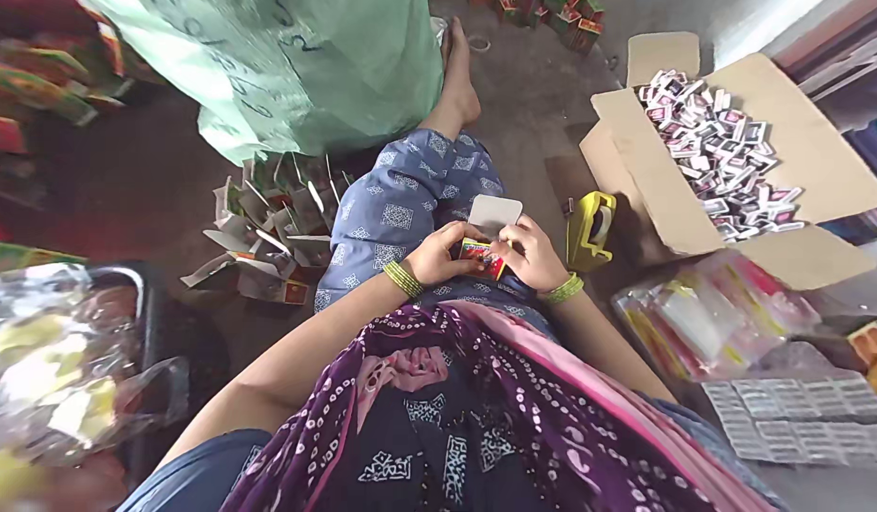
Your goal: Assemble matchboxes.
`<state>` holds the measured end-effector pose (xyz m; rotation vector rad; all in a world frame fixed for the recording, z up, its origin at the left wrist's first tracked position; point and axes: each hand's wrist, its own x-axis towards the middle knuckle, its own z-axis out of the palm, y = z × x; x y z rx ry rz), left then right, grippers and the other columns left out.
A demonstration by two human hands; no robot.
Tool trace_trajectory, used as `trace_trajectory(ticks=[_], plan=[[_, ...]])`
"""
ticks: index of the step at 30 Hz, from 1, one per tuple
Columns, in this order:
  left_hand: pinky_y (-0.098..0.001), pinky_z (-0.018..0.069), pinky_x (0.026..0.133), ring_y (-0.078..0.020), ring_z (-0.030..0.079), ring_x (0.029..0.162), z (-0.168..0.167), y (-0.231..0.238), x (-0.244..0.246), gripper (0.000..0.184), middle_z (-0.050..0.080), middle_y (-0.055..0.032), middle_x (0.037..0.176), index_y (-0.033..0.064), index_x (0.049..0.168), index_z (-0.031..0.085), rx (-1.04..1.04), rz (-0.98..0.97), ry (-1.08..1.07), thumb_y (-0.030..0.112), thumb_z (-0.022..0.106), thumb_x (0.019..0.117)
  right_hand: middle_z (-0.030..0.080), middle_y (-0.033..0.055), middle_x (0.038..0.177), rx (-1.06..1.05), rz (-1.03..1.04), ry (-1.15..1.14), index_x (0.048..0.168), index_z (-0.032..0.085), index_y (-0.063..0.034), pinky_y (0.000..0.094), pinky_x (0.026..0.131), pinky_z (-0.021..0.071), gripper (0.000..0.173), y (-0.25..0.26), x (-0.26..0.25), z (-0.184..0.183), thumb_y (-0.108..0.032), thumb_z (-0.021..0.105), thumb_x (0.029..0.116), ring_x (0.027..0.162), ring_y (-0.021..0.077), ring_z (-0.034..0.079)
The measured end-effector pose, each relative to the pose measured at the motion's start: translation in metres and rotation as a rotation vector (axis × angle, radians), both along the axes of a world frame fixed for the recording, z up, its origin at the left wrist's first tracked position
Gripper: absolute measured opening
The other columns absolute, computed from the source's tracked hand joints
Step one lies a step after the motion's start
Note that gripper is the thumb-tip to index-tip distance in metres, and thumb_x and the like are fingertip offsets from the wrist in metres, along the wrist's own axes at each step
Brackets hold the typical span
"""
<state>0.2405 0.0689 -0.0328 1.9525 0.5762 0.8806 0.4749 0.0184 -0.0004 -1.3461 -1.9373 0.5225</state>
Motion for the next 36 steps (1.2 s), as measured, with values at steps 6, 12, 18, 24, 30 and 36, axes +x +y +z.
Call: trace_trajectory(ticks=[6, 12, 18, 24, 30, 36], plan=[[-0.0388, 0.0555, 0.101, -0.0179, 0.065, 0.113, -0.003, 0.001, -0.001, 0.043, 0.068, -0.0114, 0.119, -0.0001, 0.115, 0.067, 0.01, 0.005, -0.08, 0.017, 0.088, 0.0806, 0.061, -0.0001, 0.113, -0.234, -0.101, 0.745, 0.126, 0.057, -0.0153, 0.0368, 0.095, 0.0524, 0.026, -0.004, -0.007, -0.004, -0.03, 0.046, 0.1073, 0.108, 0.0116, 0.06], [-0.0372, 0.0569, 0.1, -0.0174, 0.066, 0.115, -0.001, -0.004, 0.001, 0.051, 0.066, -0.013, 0.125, 0.0001, 0.124, 0.064, 0.016, -0.007, -0.038, 0.018, 0.087, 0.0819, 0.065, 0.0088, 0.124, -0.373, -0.138, 0.785, 0.142, 0.043, -0.0119, 0.0417, 0.092, 0.059, 0.063, -0.006, -0.015, 0.0, -0.001, 0.068, 0.0847, 0.111, 0.0201, 0.067], [-0.0408, 0.059, 0.097, -0.0197, 0.07, 0.109, -0.004, -0.003, 0.002, 0.091, 0.068, -0.0132, 0.119, -0.0008, 0.141, 0.033, -0.106, 0.032, -0.136, 0.012, 0.092, 0.0722, 0.069, 0.0135, 0.123, 0.088, 0.133, 0.422, 0.105, 0.074, -0.0009, 0.043, 0.099, 0.0561, 0.02, -0.005, 0.002, 0.015, -0.016, 0.065, 0.0967, 0.118, 0.0244, 0.065], [-0.0405, 0.0591, 0.097, -0.0202, 0.071, 0.108, -0.003, -0.005, 0.003, 0.095, 0.069, -0.0145, 0.116, -0.0018, 0.14, 0.033, -0.082, 0.023, -0.109, 0.01, 0.093, 0.0689, 0.075, 0.0119, 0.113, 0.179, 0.219, 0.107, 0.091, 0.075, -0.0017, 0.0396, 0.101, 0.0583, 0.015, -0.006, 0.001, 0.026, -0.015, 0.081, 0.0868, 0.113, 0.0211, 0.07], [-0.0386, 0.0582, 0.099, -0.0196, 0.07, 0.111, -0.001, -0.008, 0.003, 0.098, 0.068, -0.0156, 0.122, -0.0029, 0.142, 0.032, -0.061, 0.022, -0.117, 0.005, 0.093, 0.0659, 0.073, 0.0147, 0.117, 0.416, 0.218, -0.331, 0.12, 0.076, -0.007, 0.0365, 0.095, 0.0586, 0.026, -0.013, -0.005, 0.031, -0.021, 0.067, 0.0998, 0.109, 0.0244, 0.071], [-0.0378, 0.0582, 0.099, -0.0195, 0.07, 0.11, -0.002, -0.005, 0.003, 0.096, 0.068, -0.0174, 0.121, -0.0068, 0.141, 0.032, -0.062, -0.018, -0.114, 0.01, 0.092, 0.0684, 0.075, 0.0103, 0.112, 0.377, 0.218, -0.28, 0.114, 0.078, -0.0065, 0.0339, 0.095, 0.0585, 0.02, -0.014, -0.002, 0.035, -0.013, 0.067, 0.0983, 0.107, 0.0205, 0.072]])
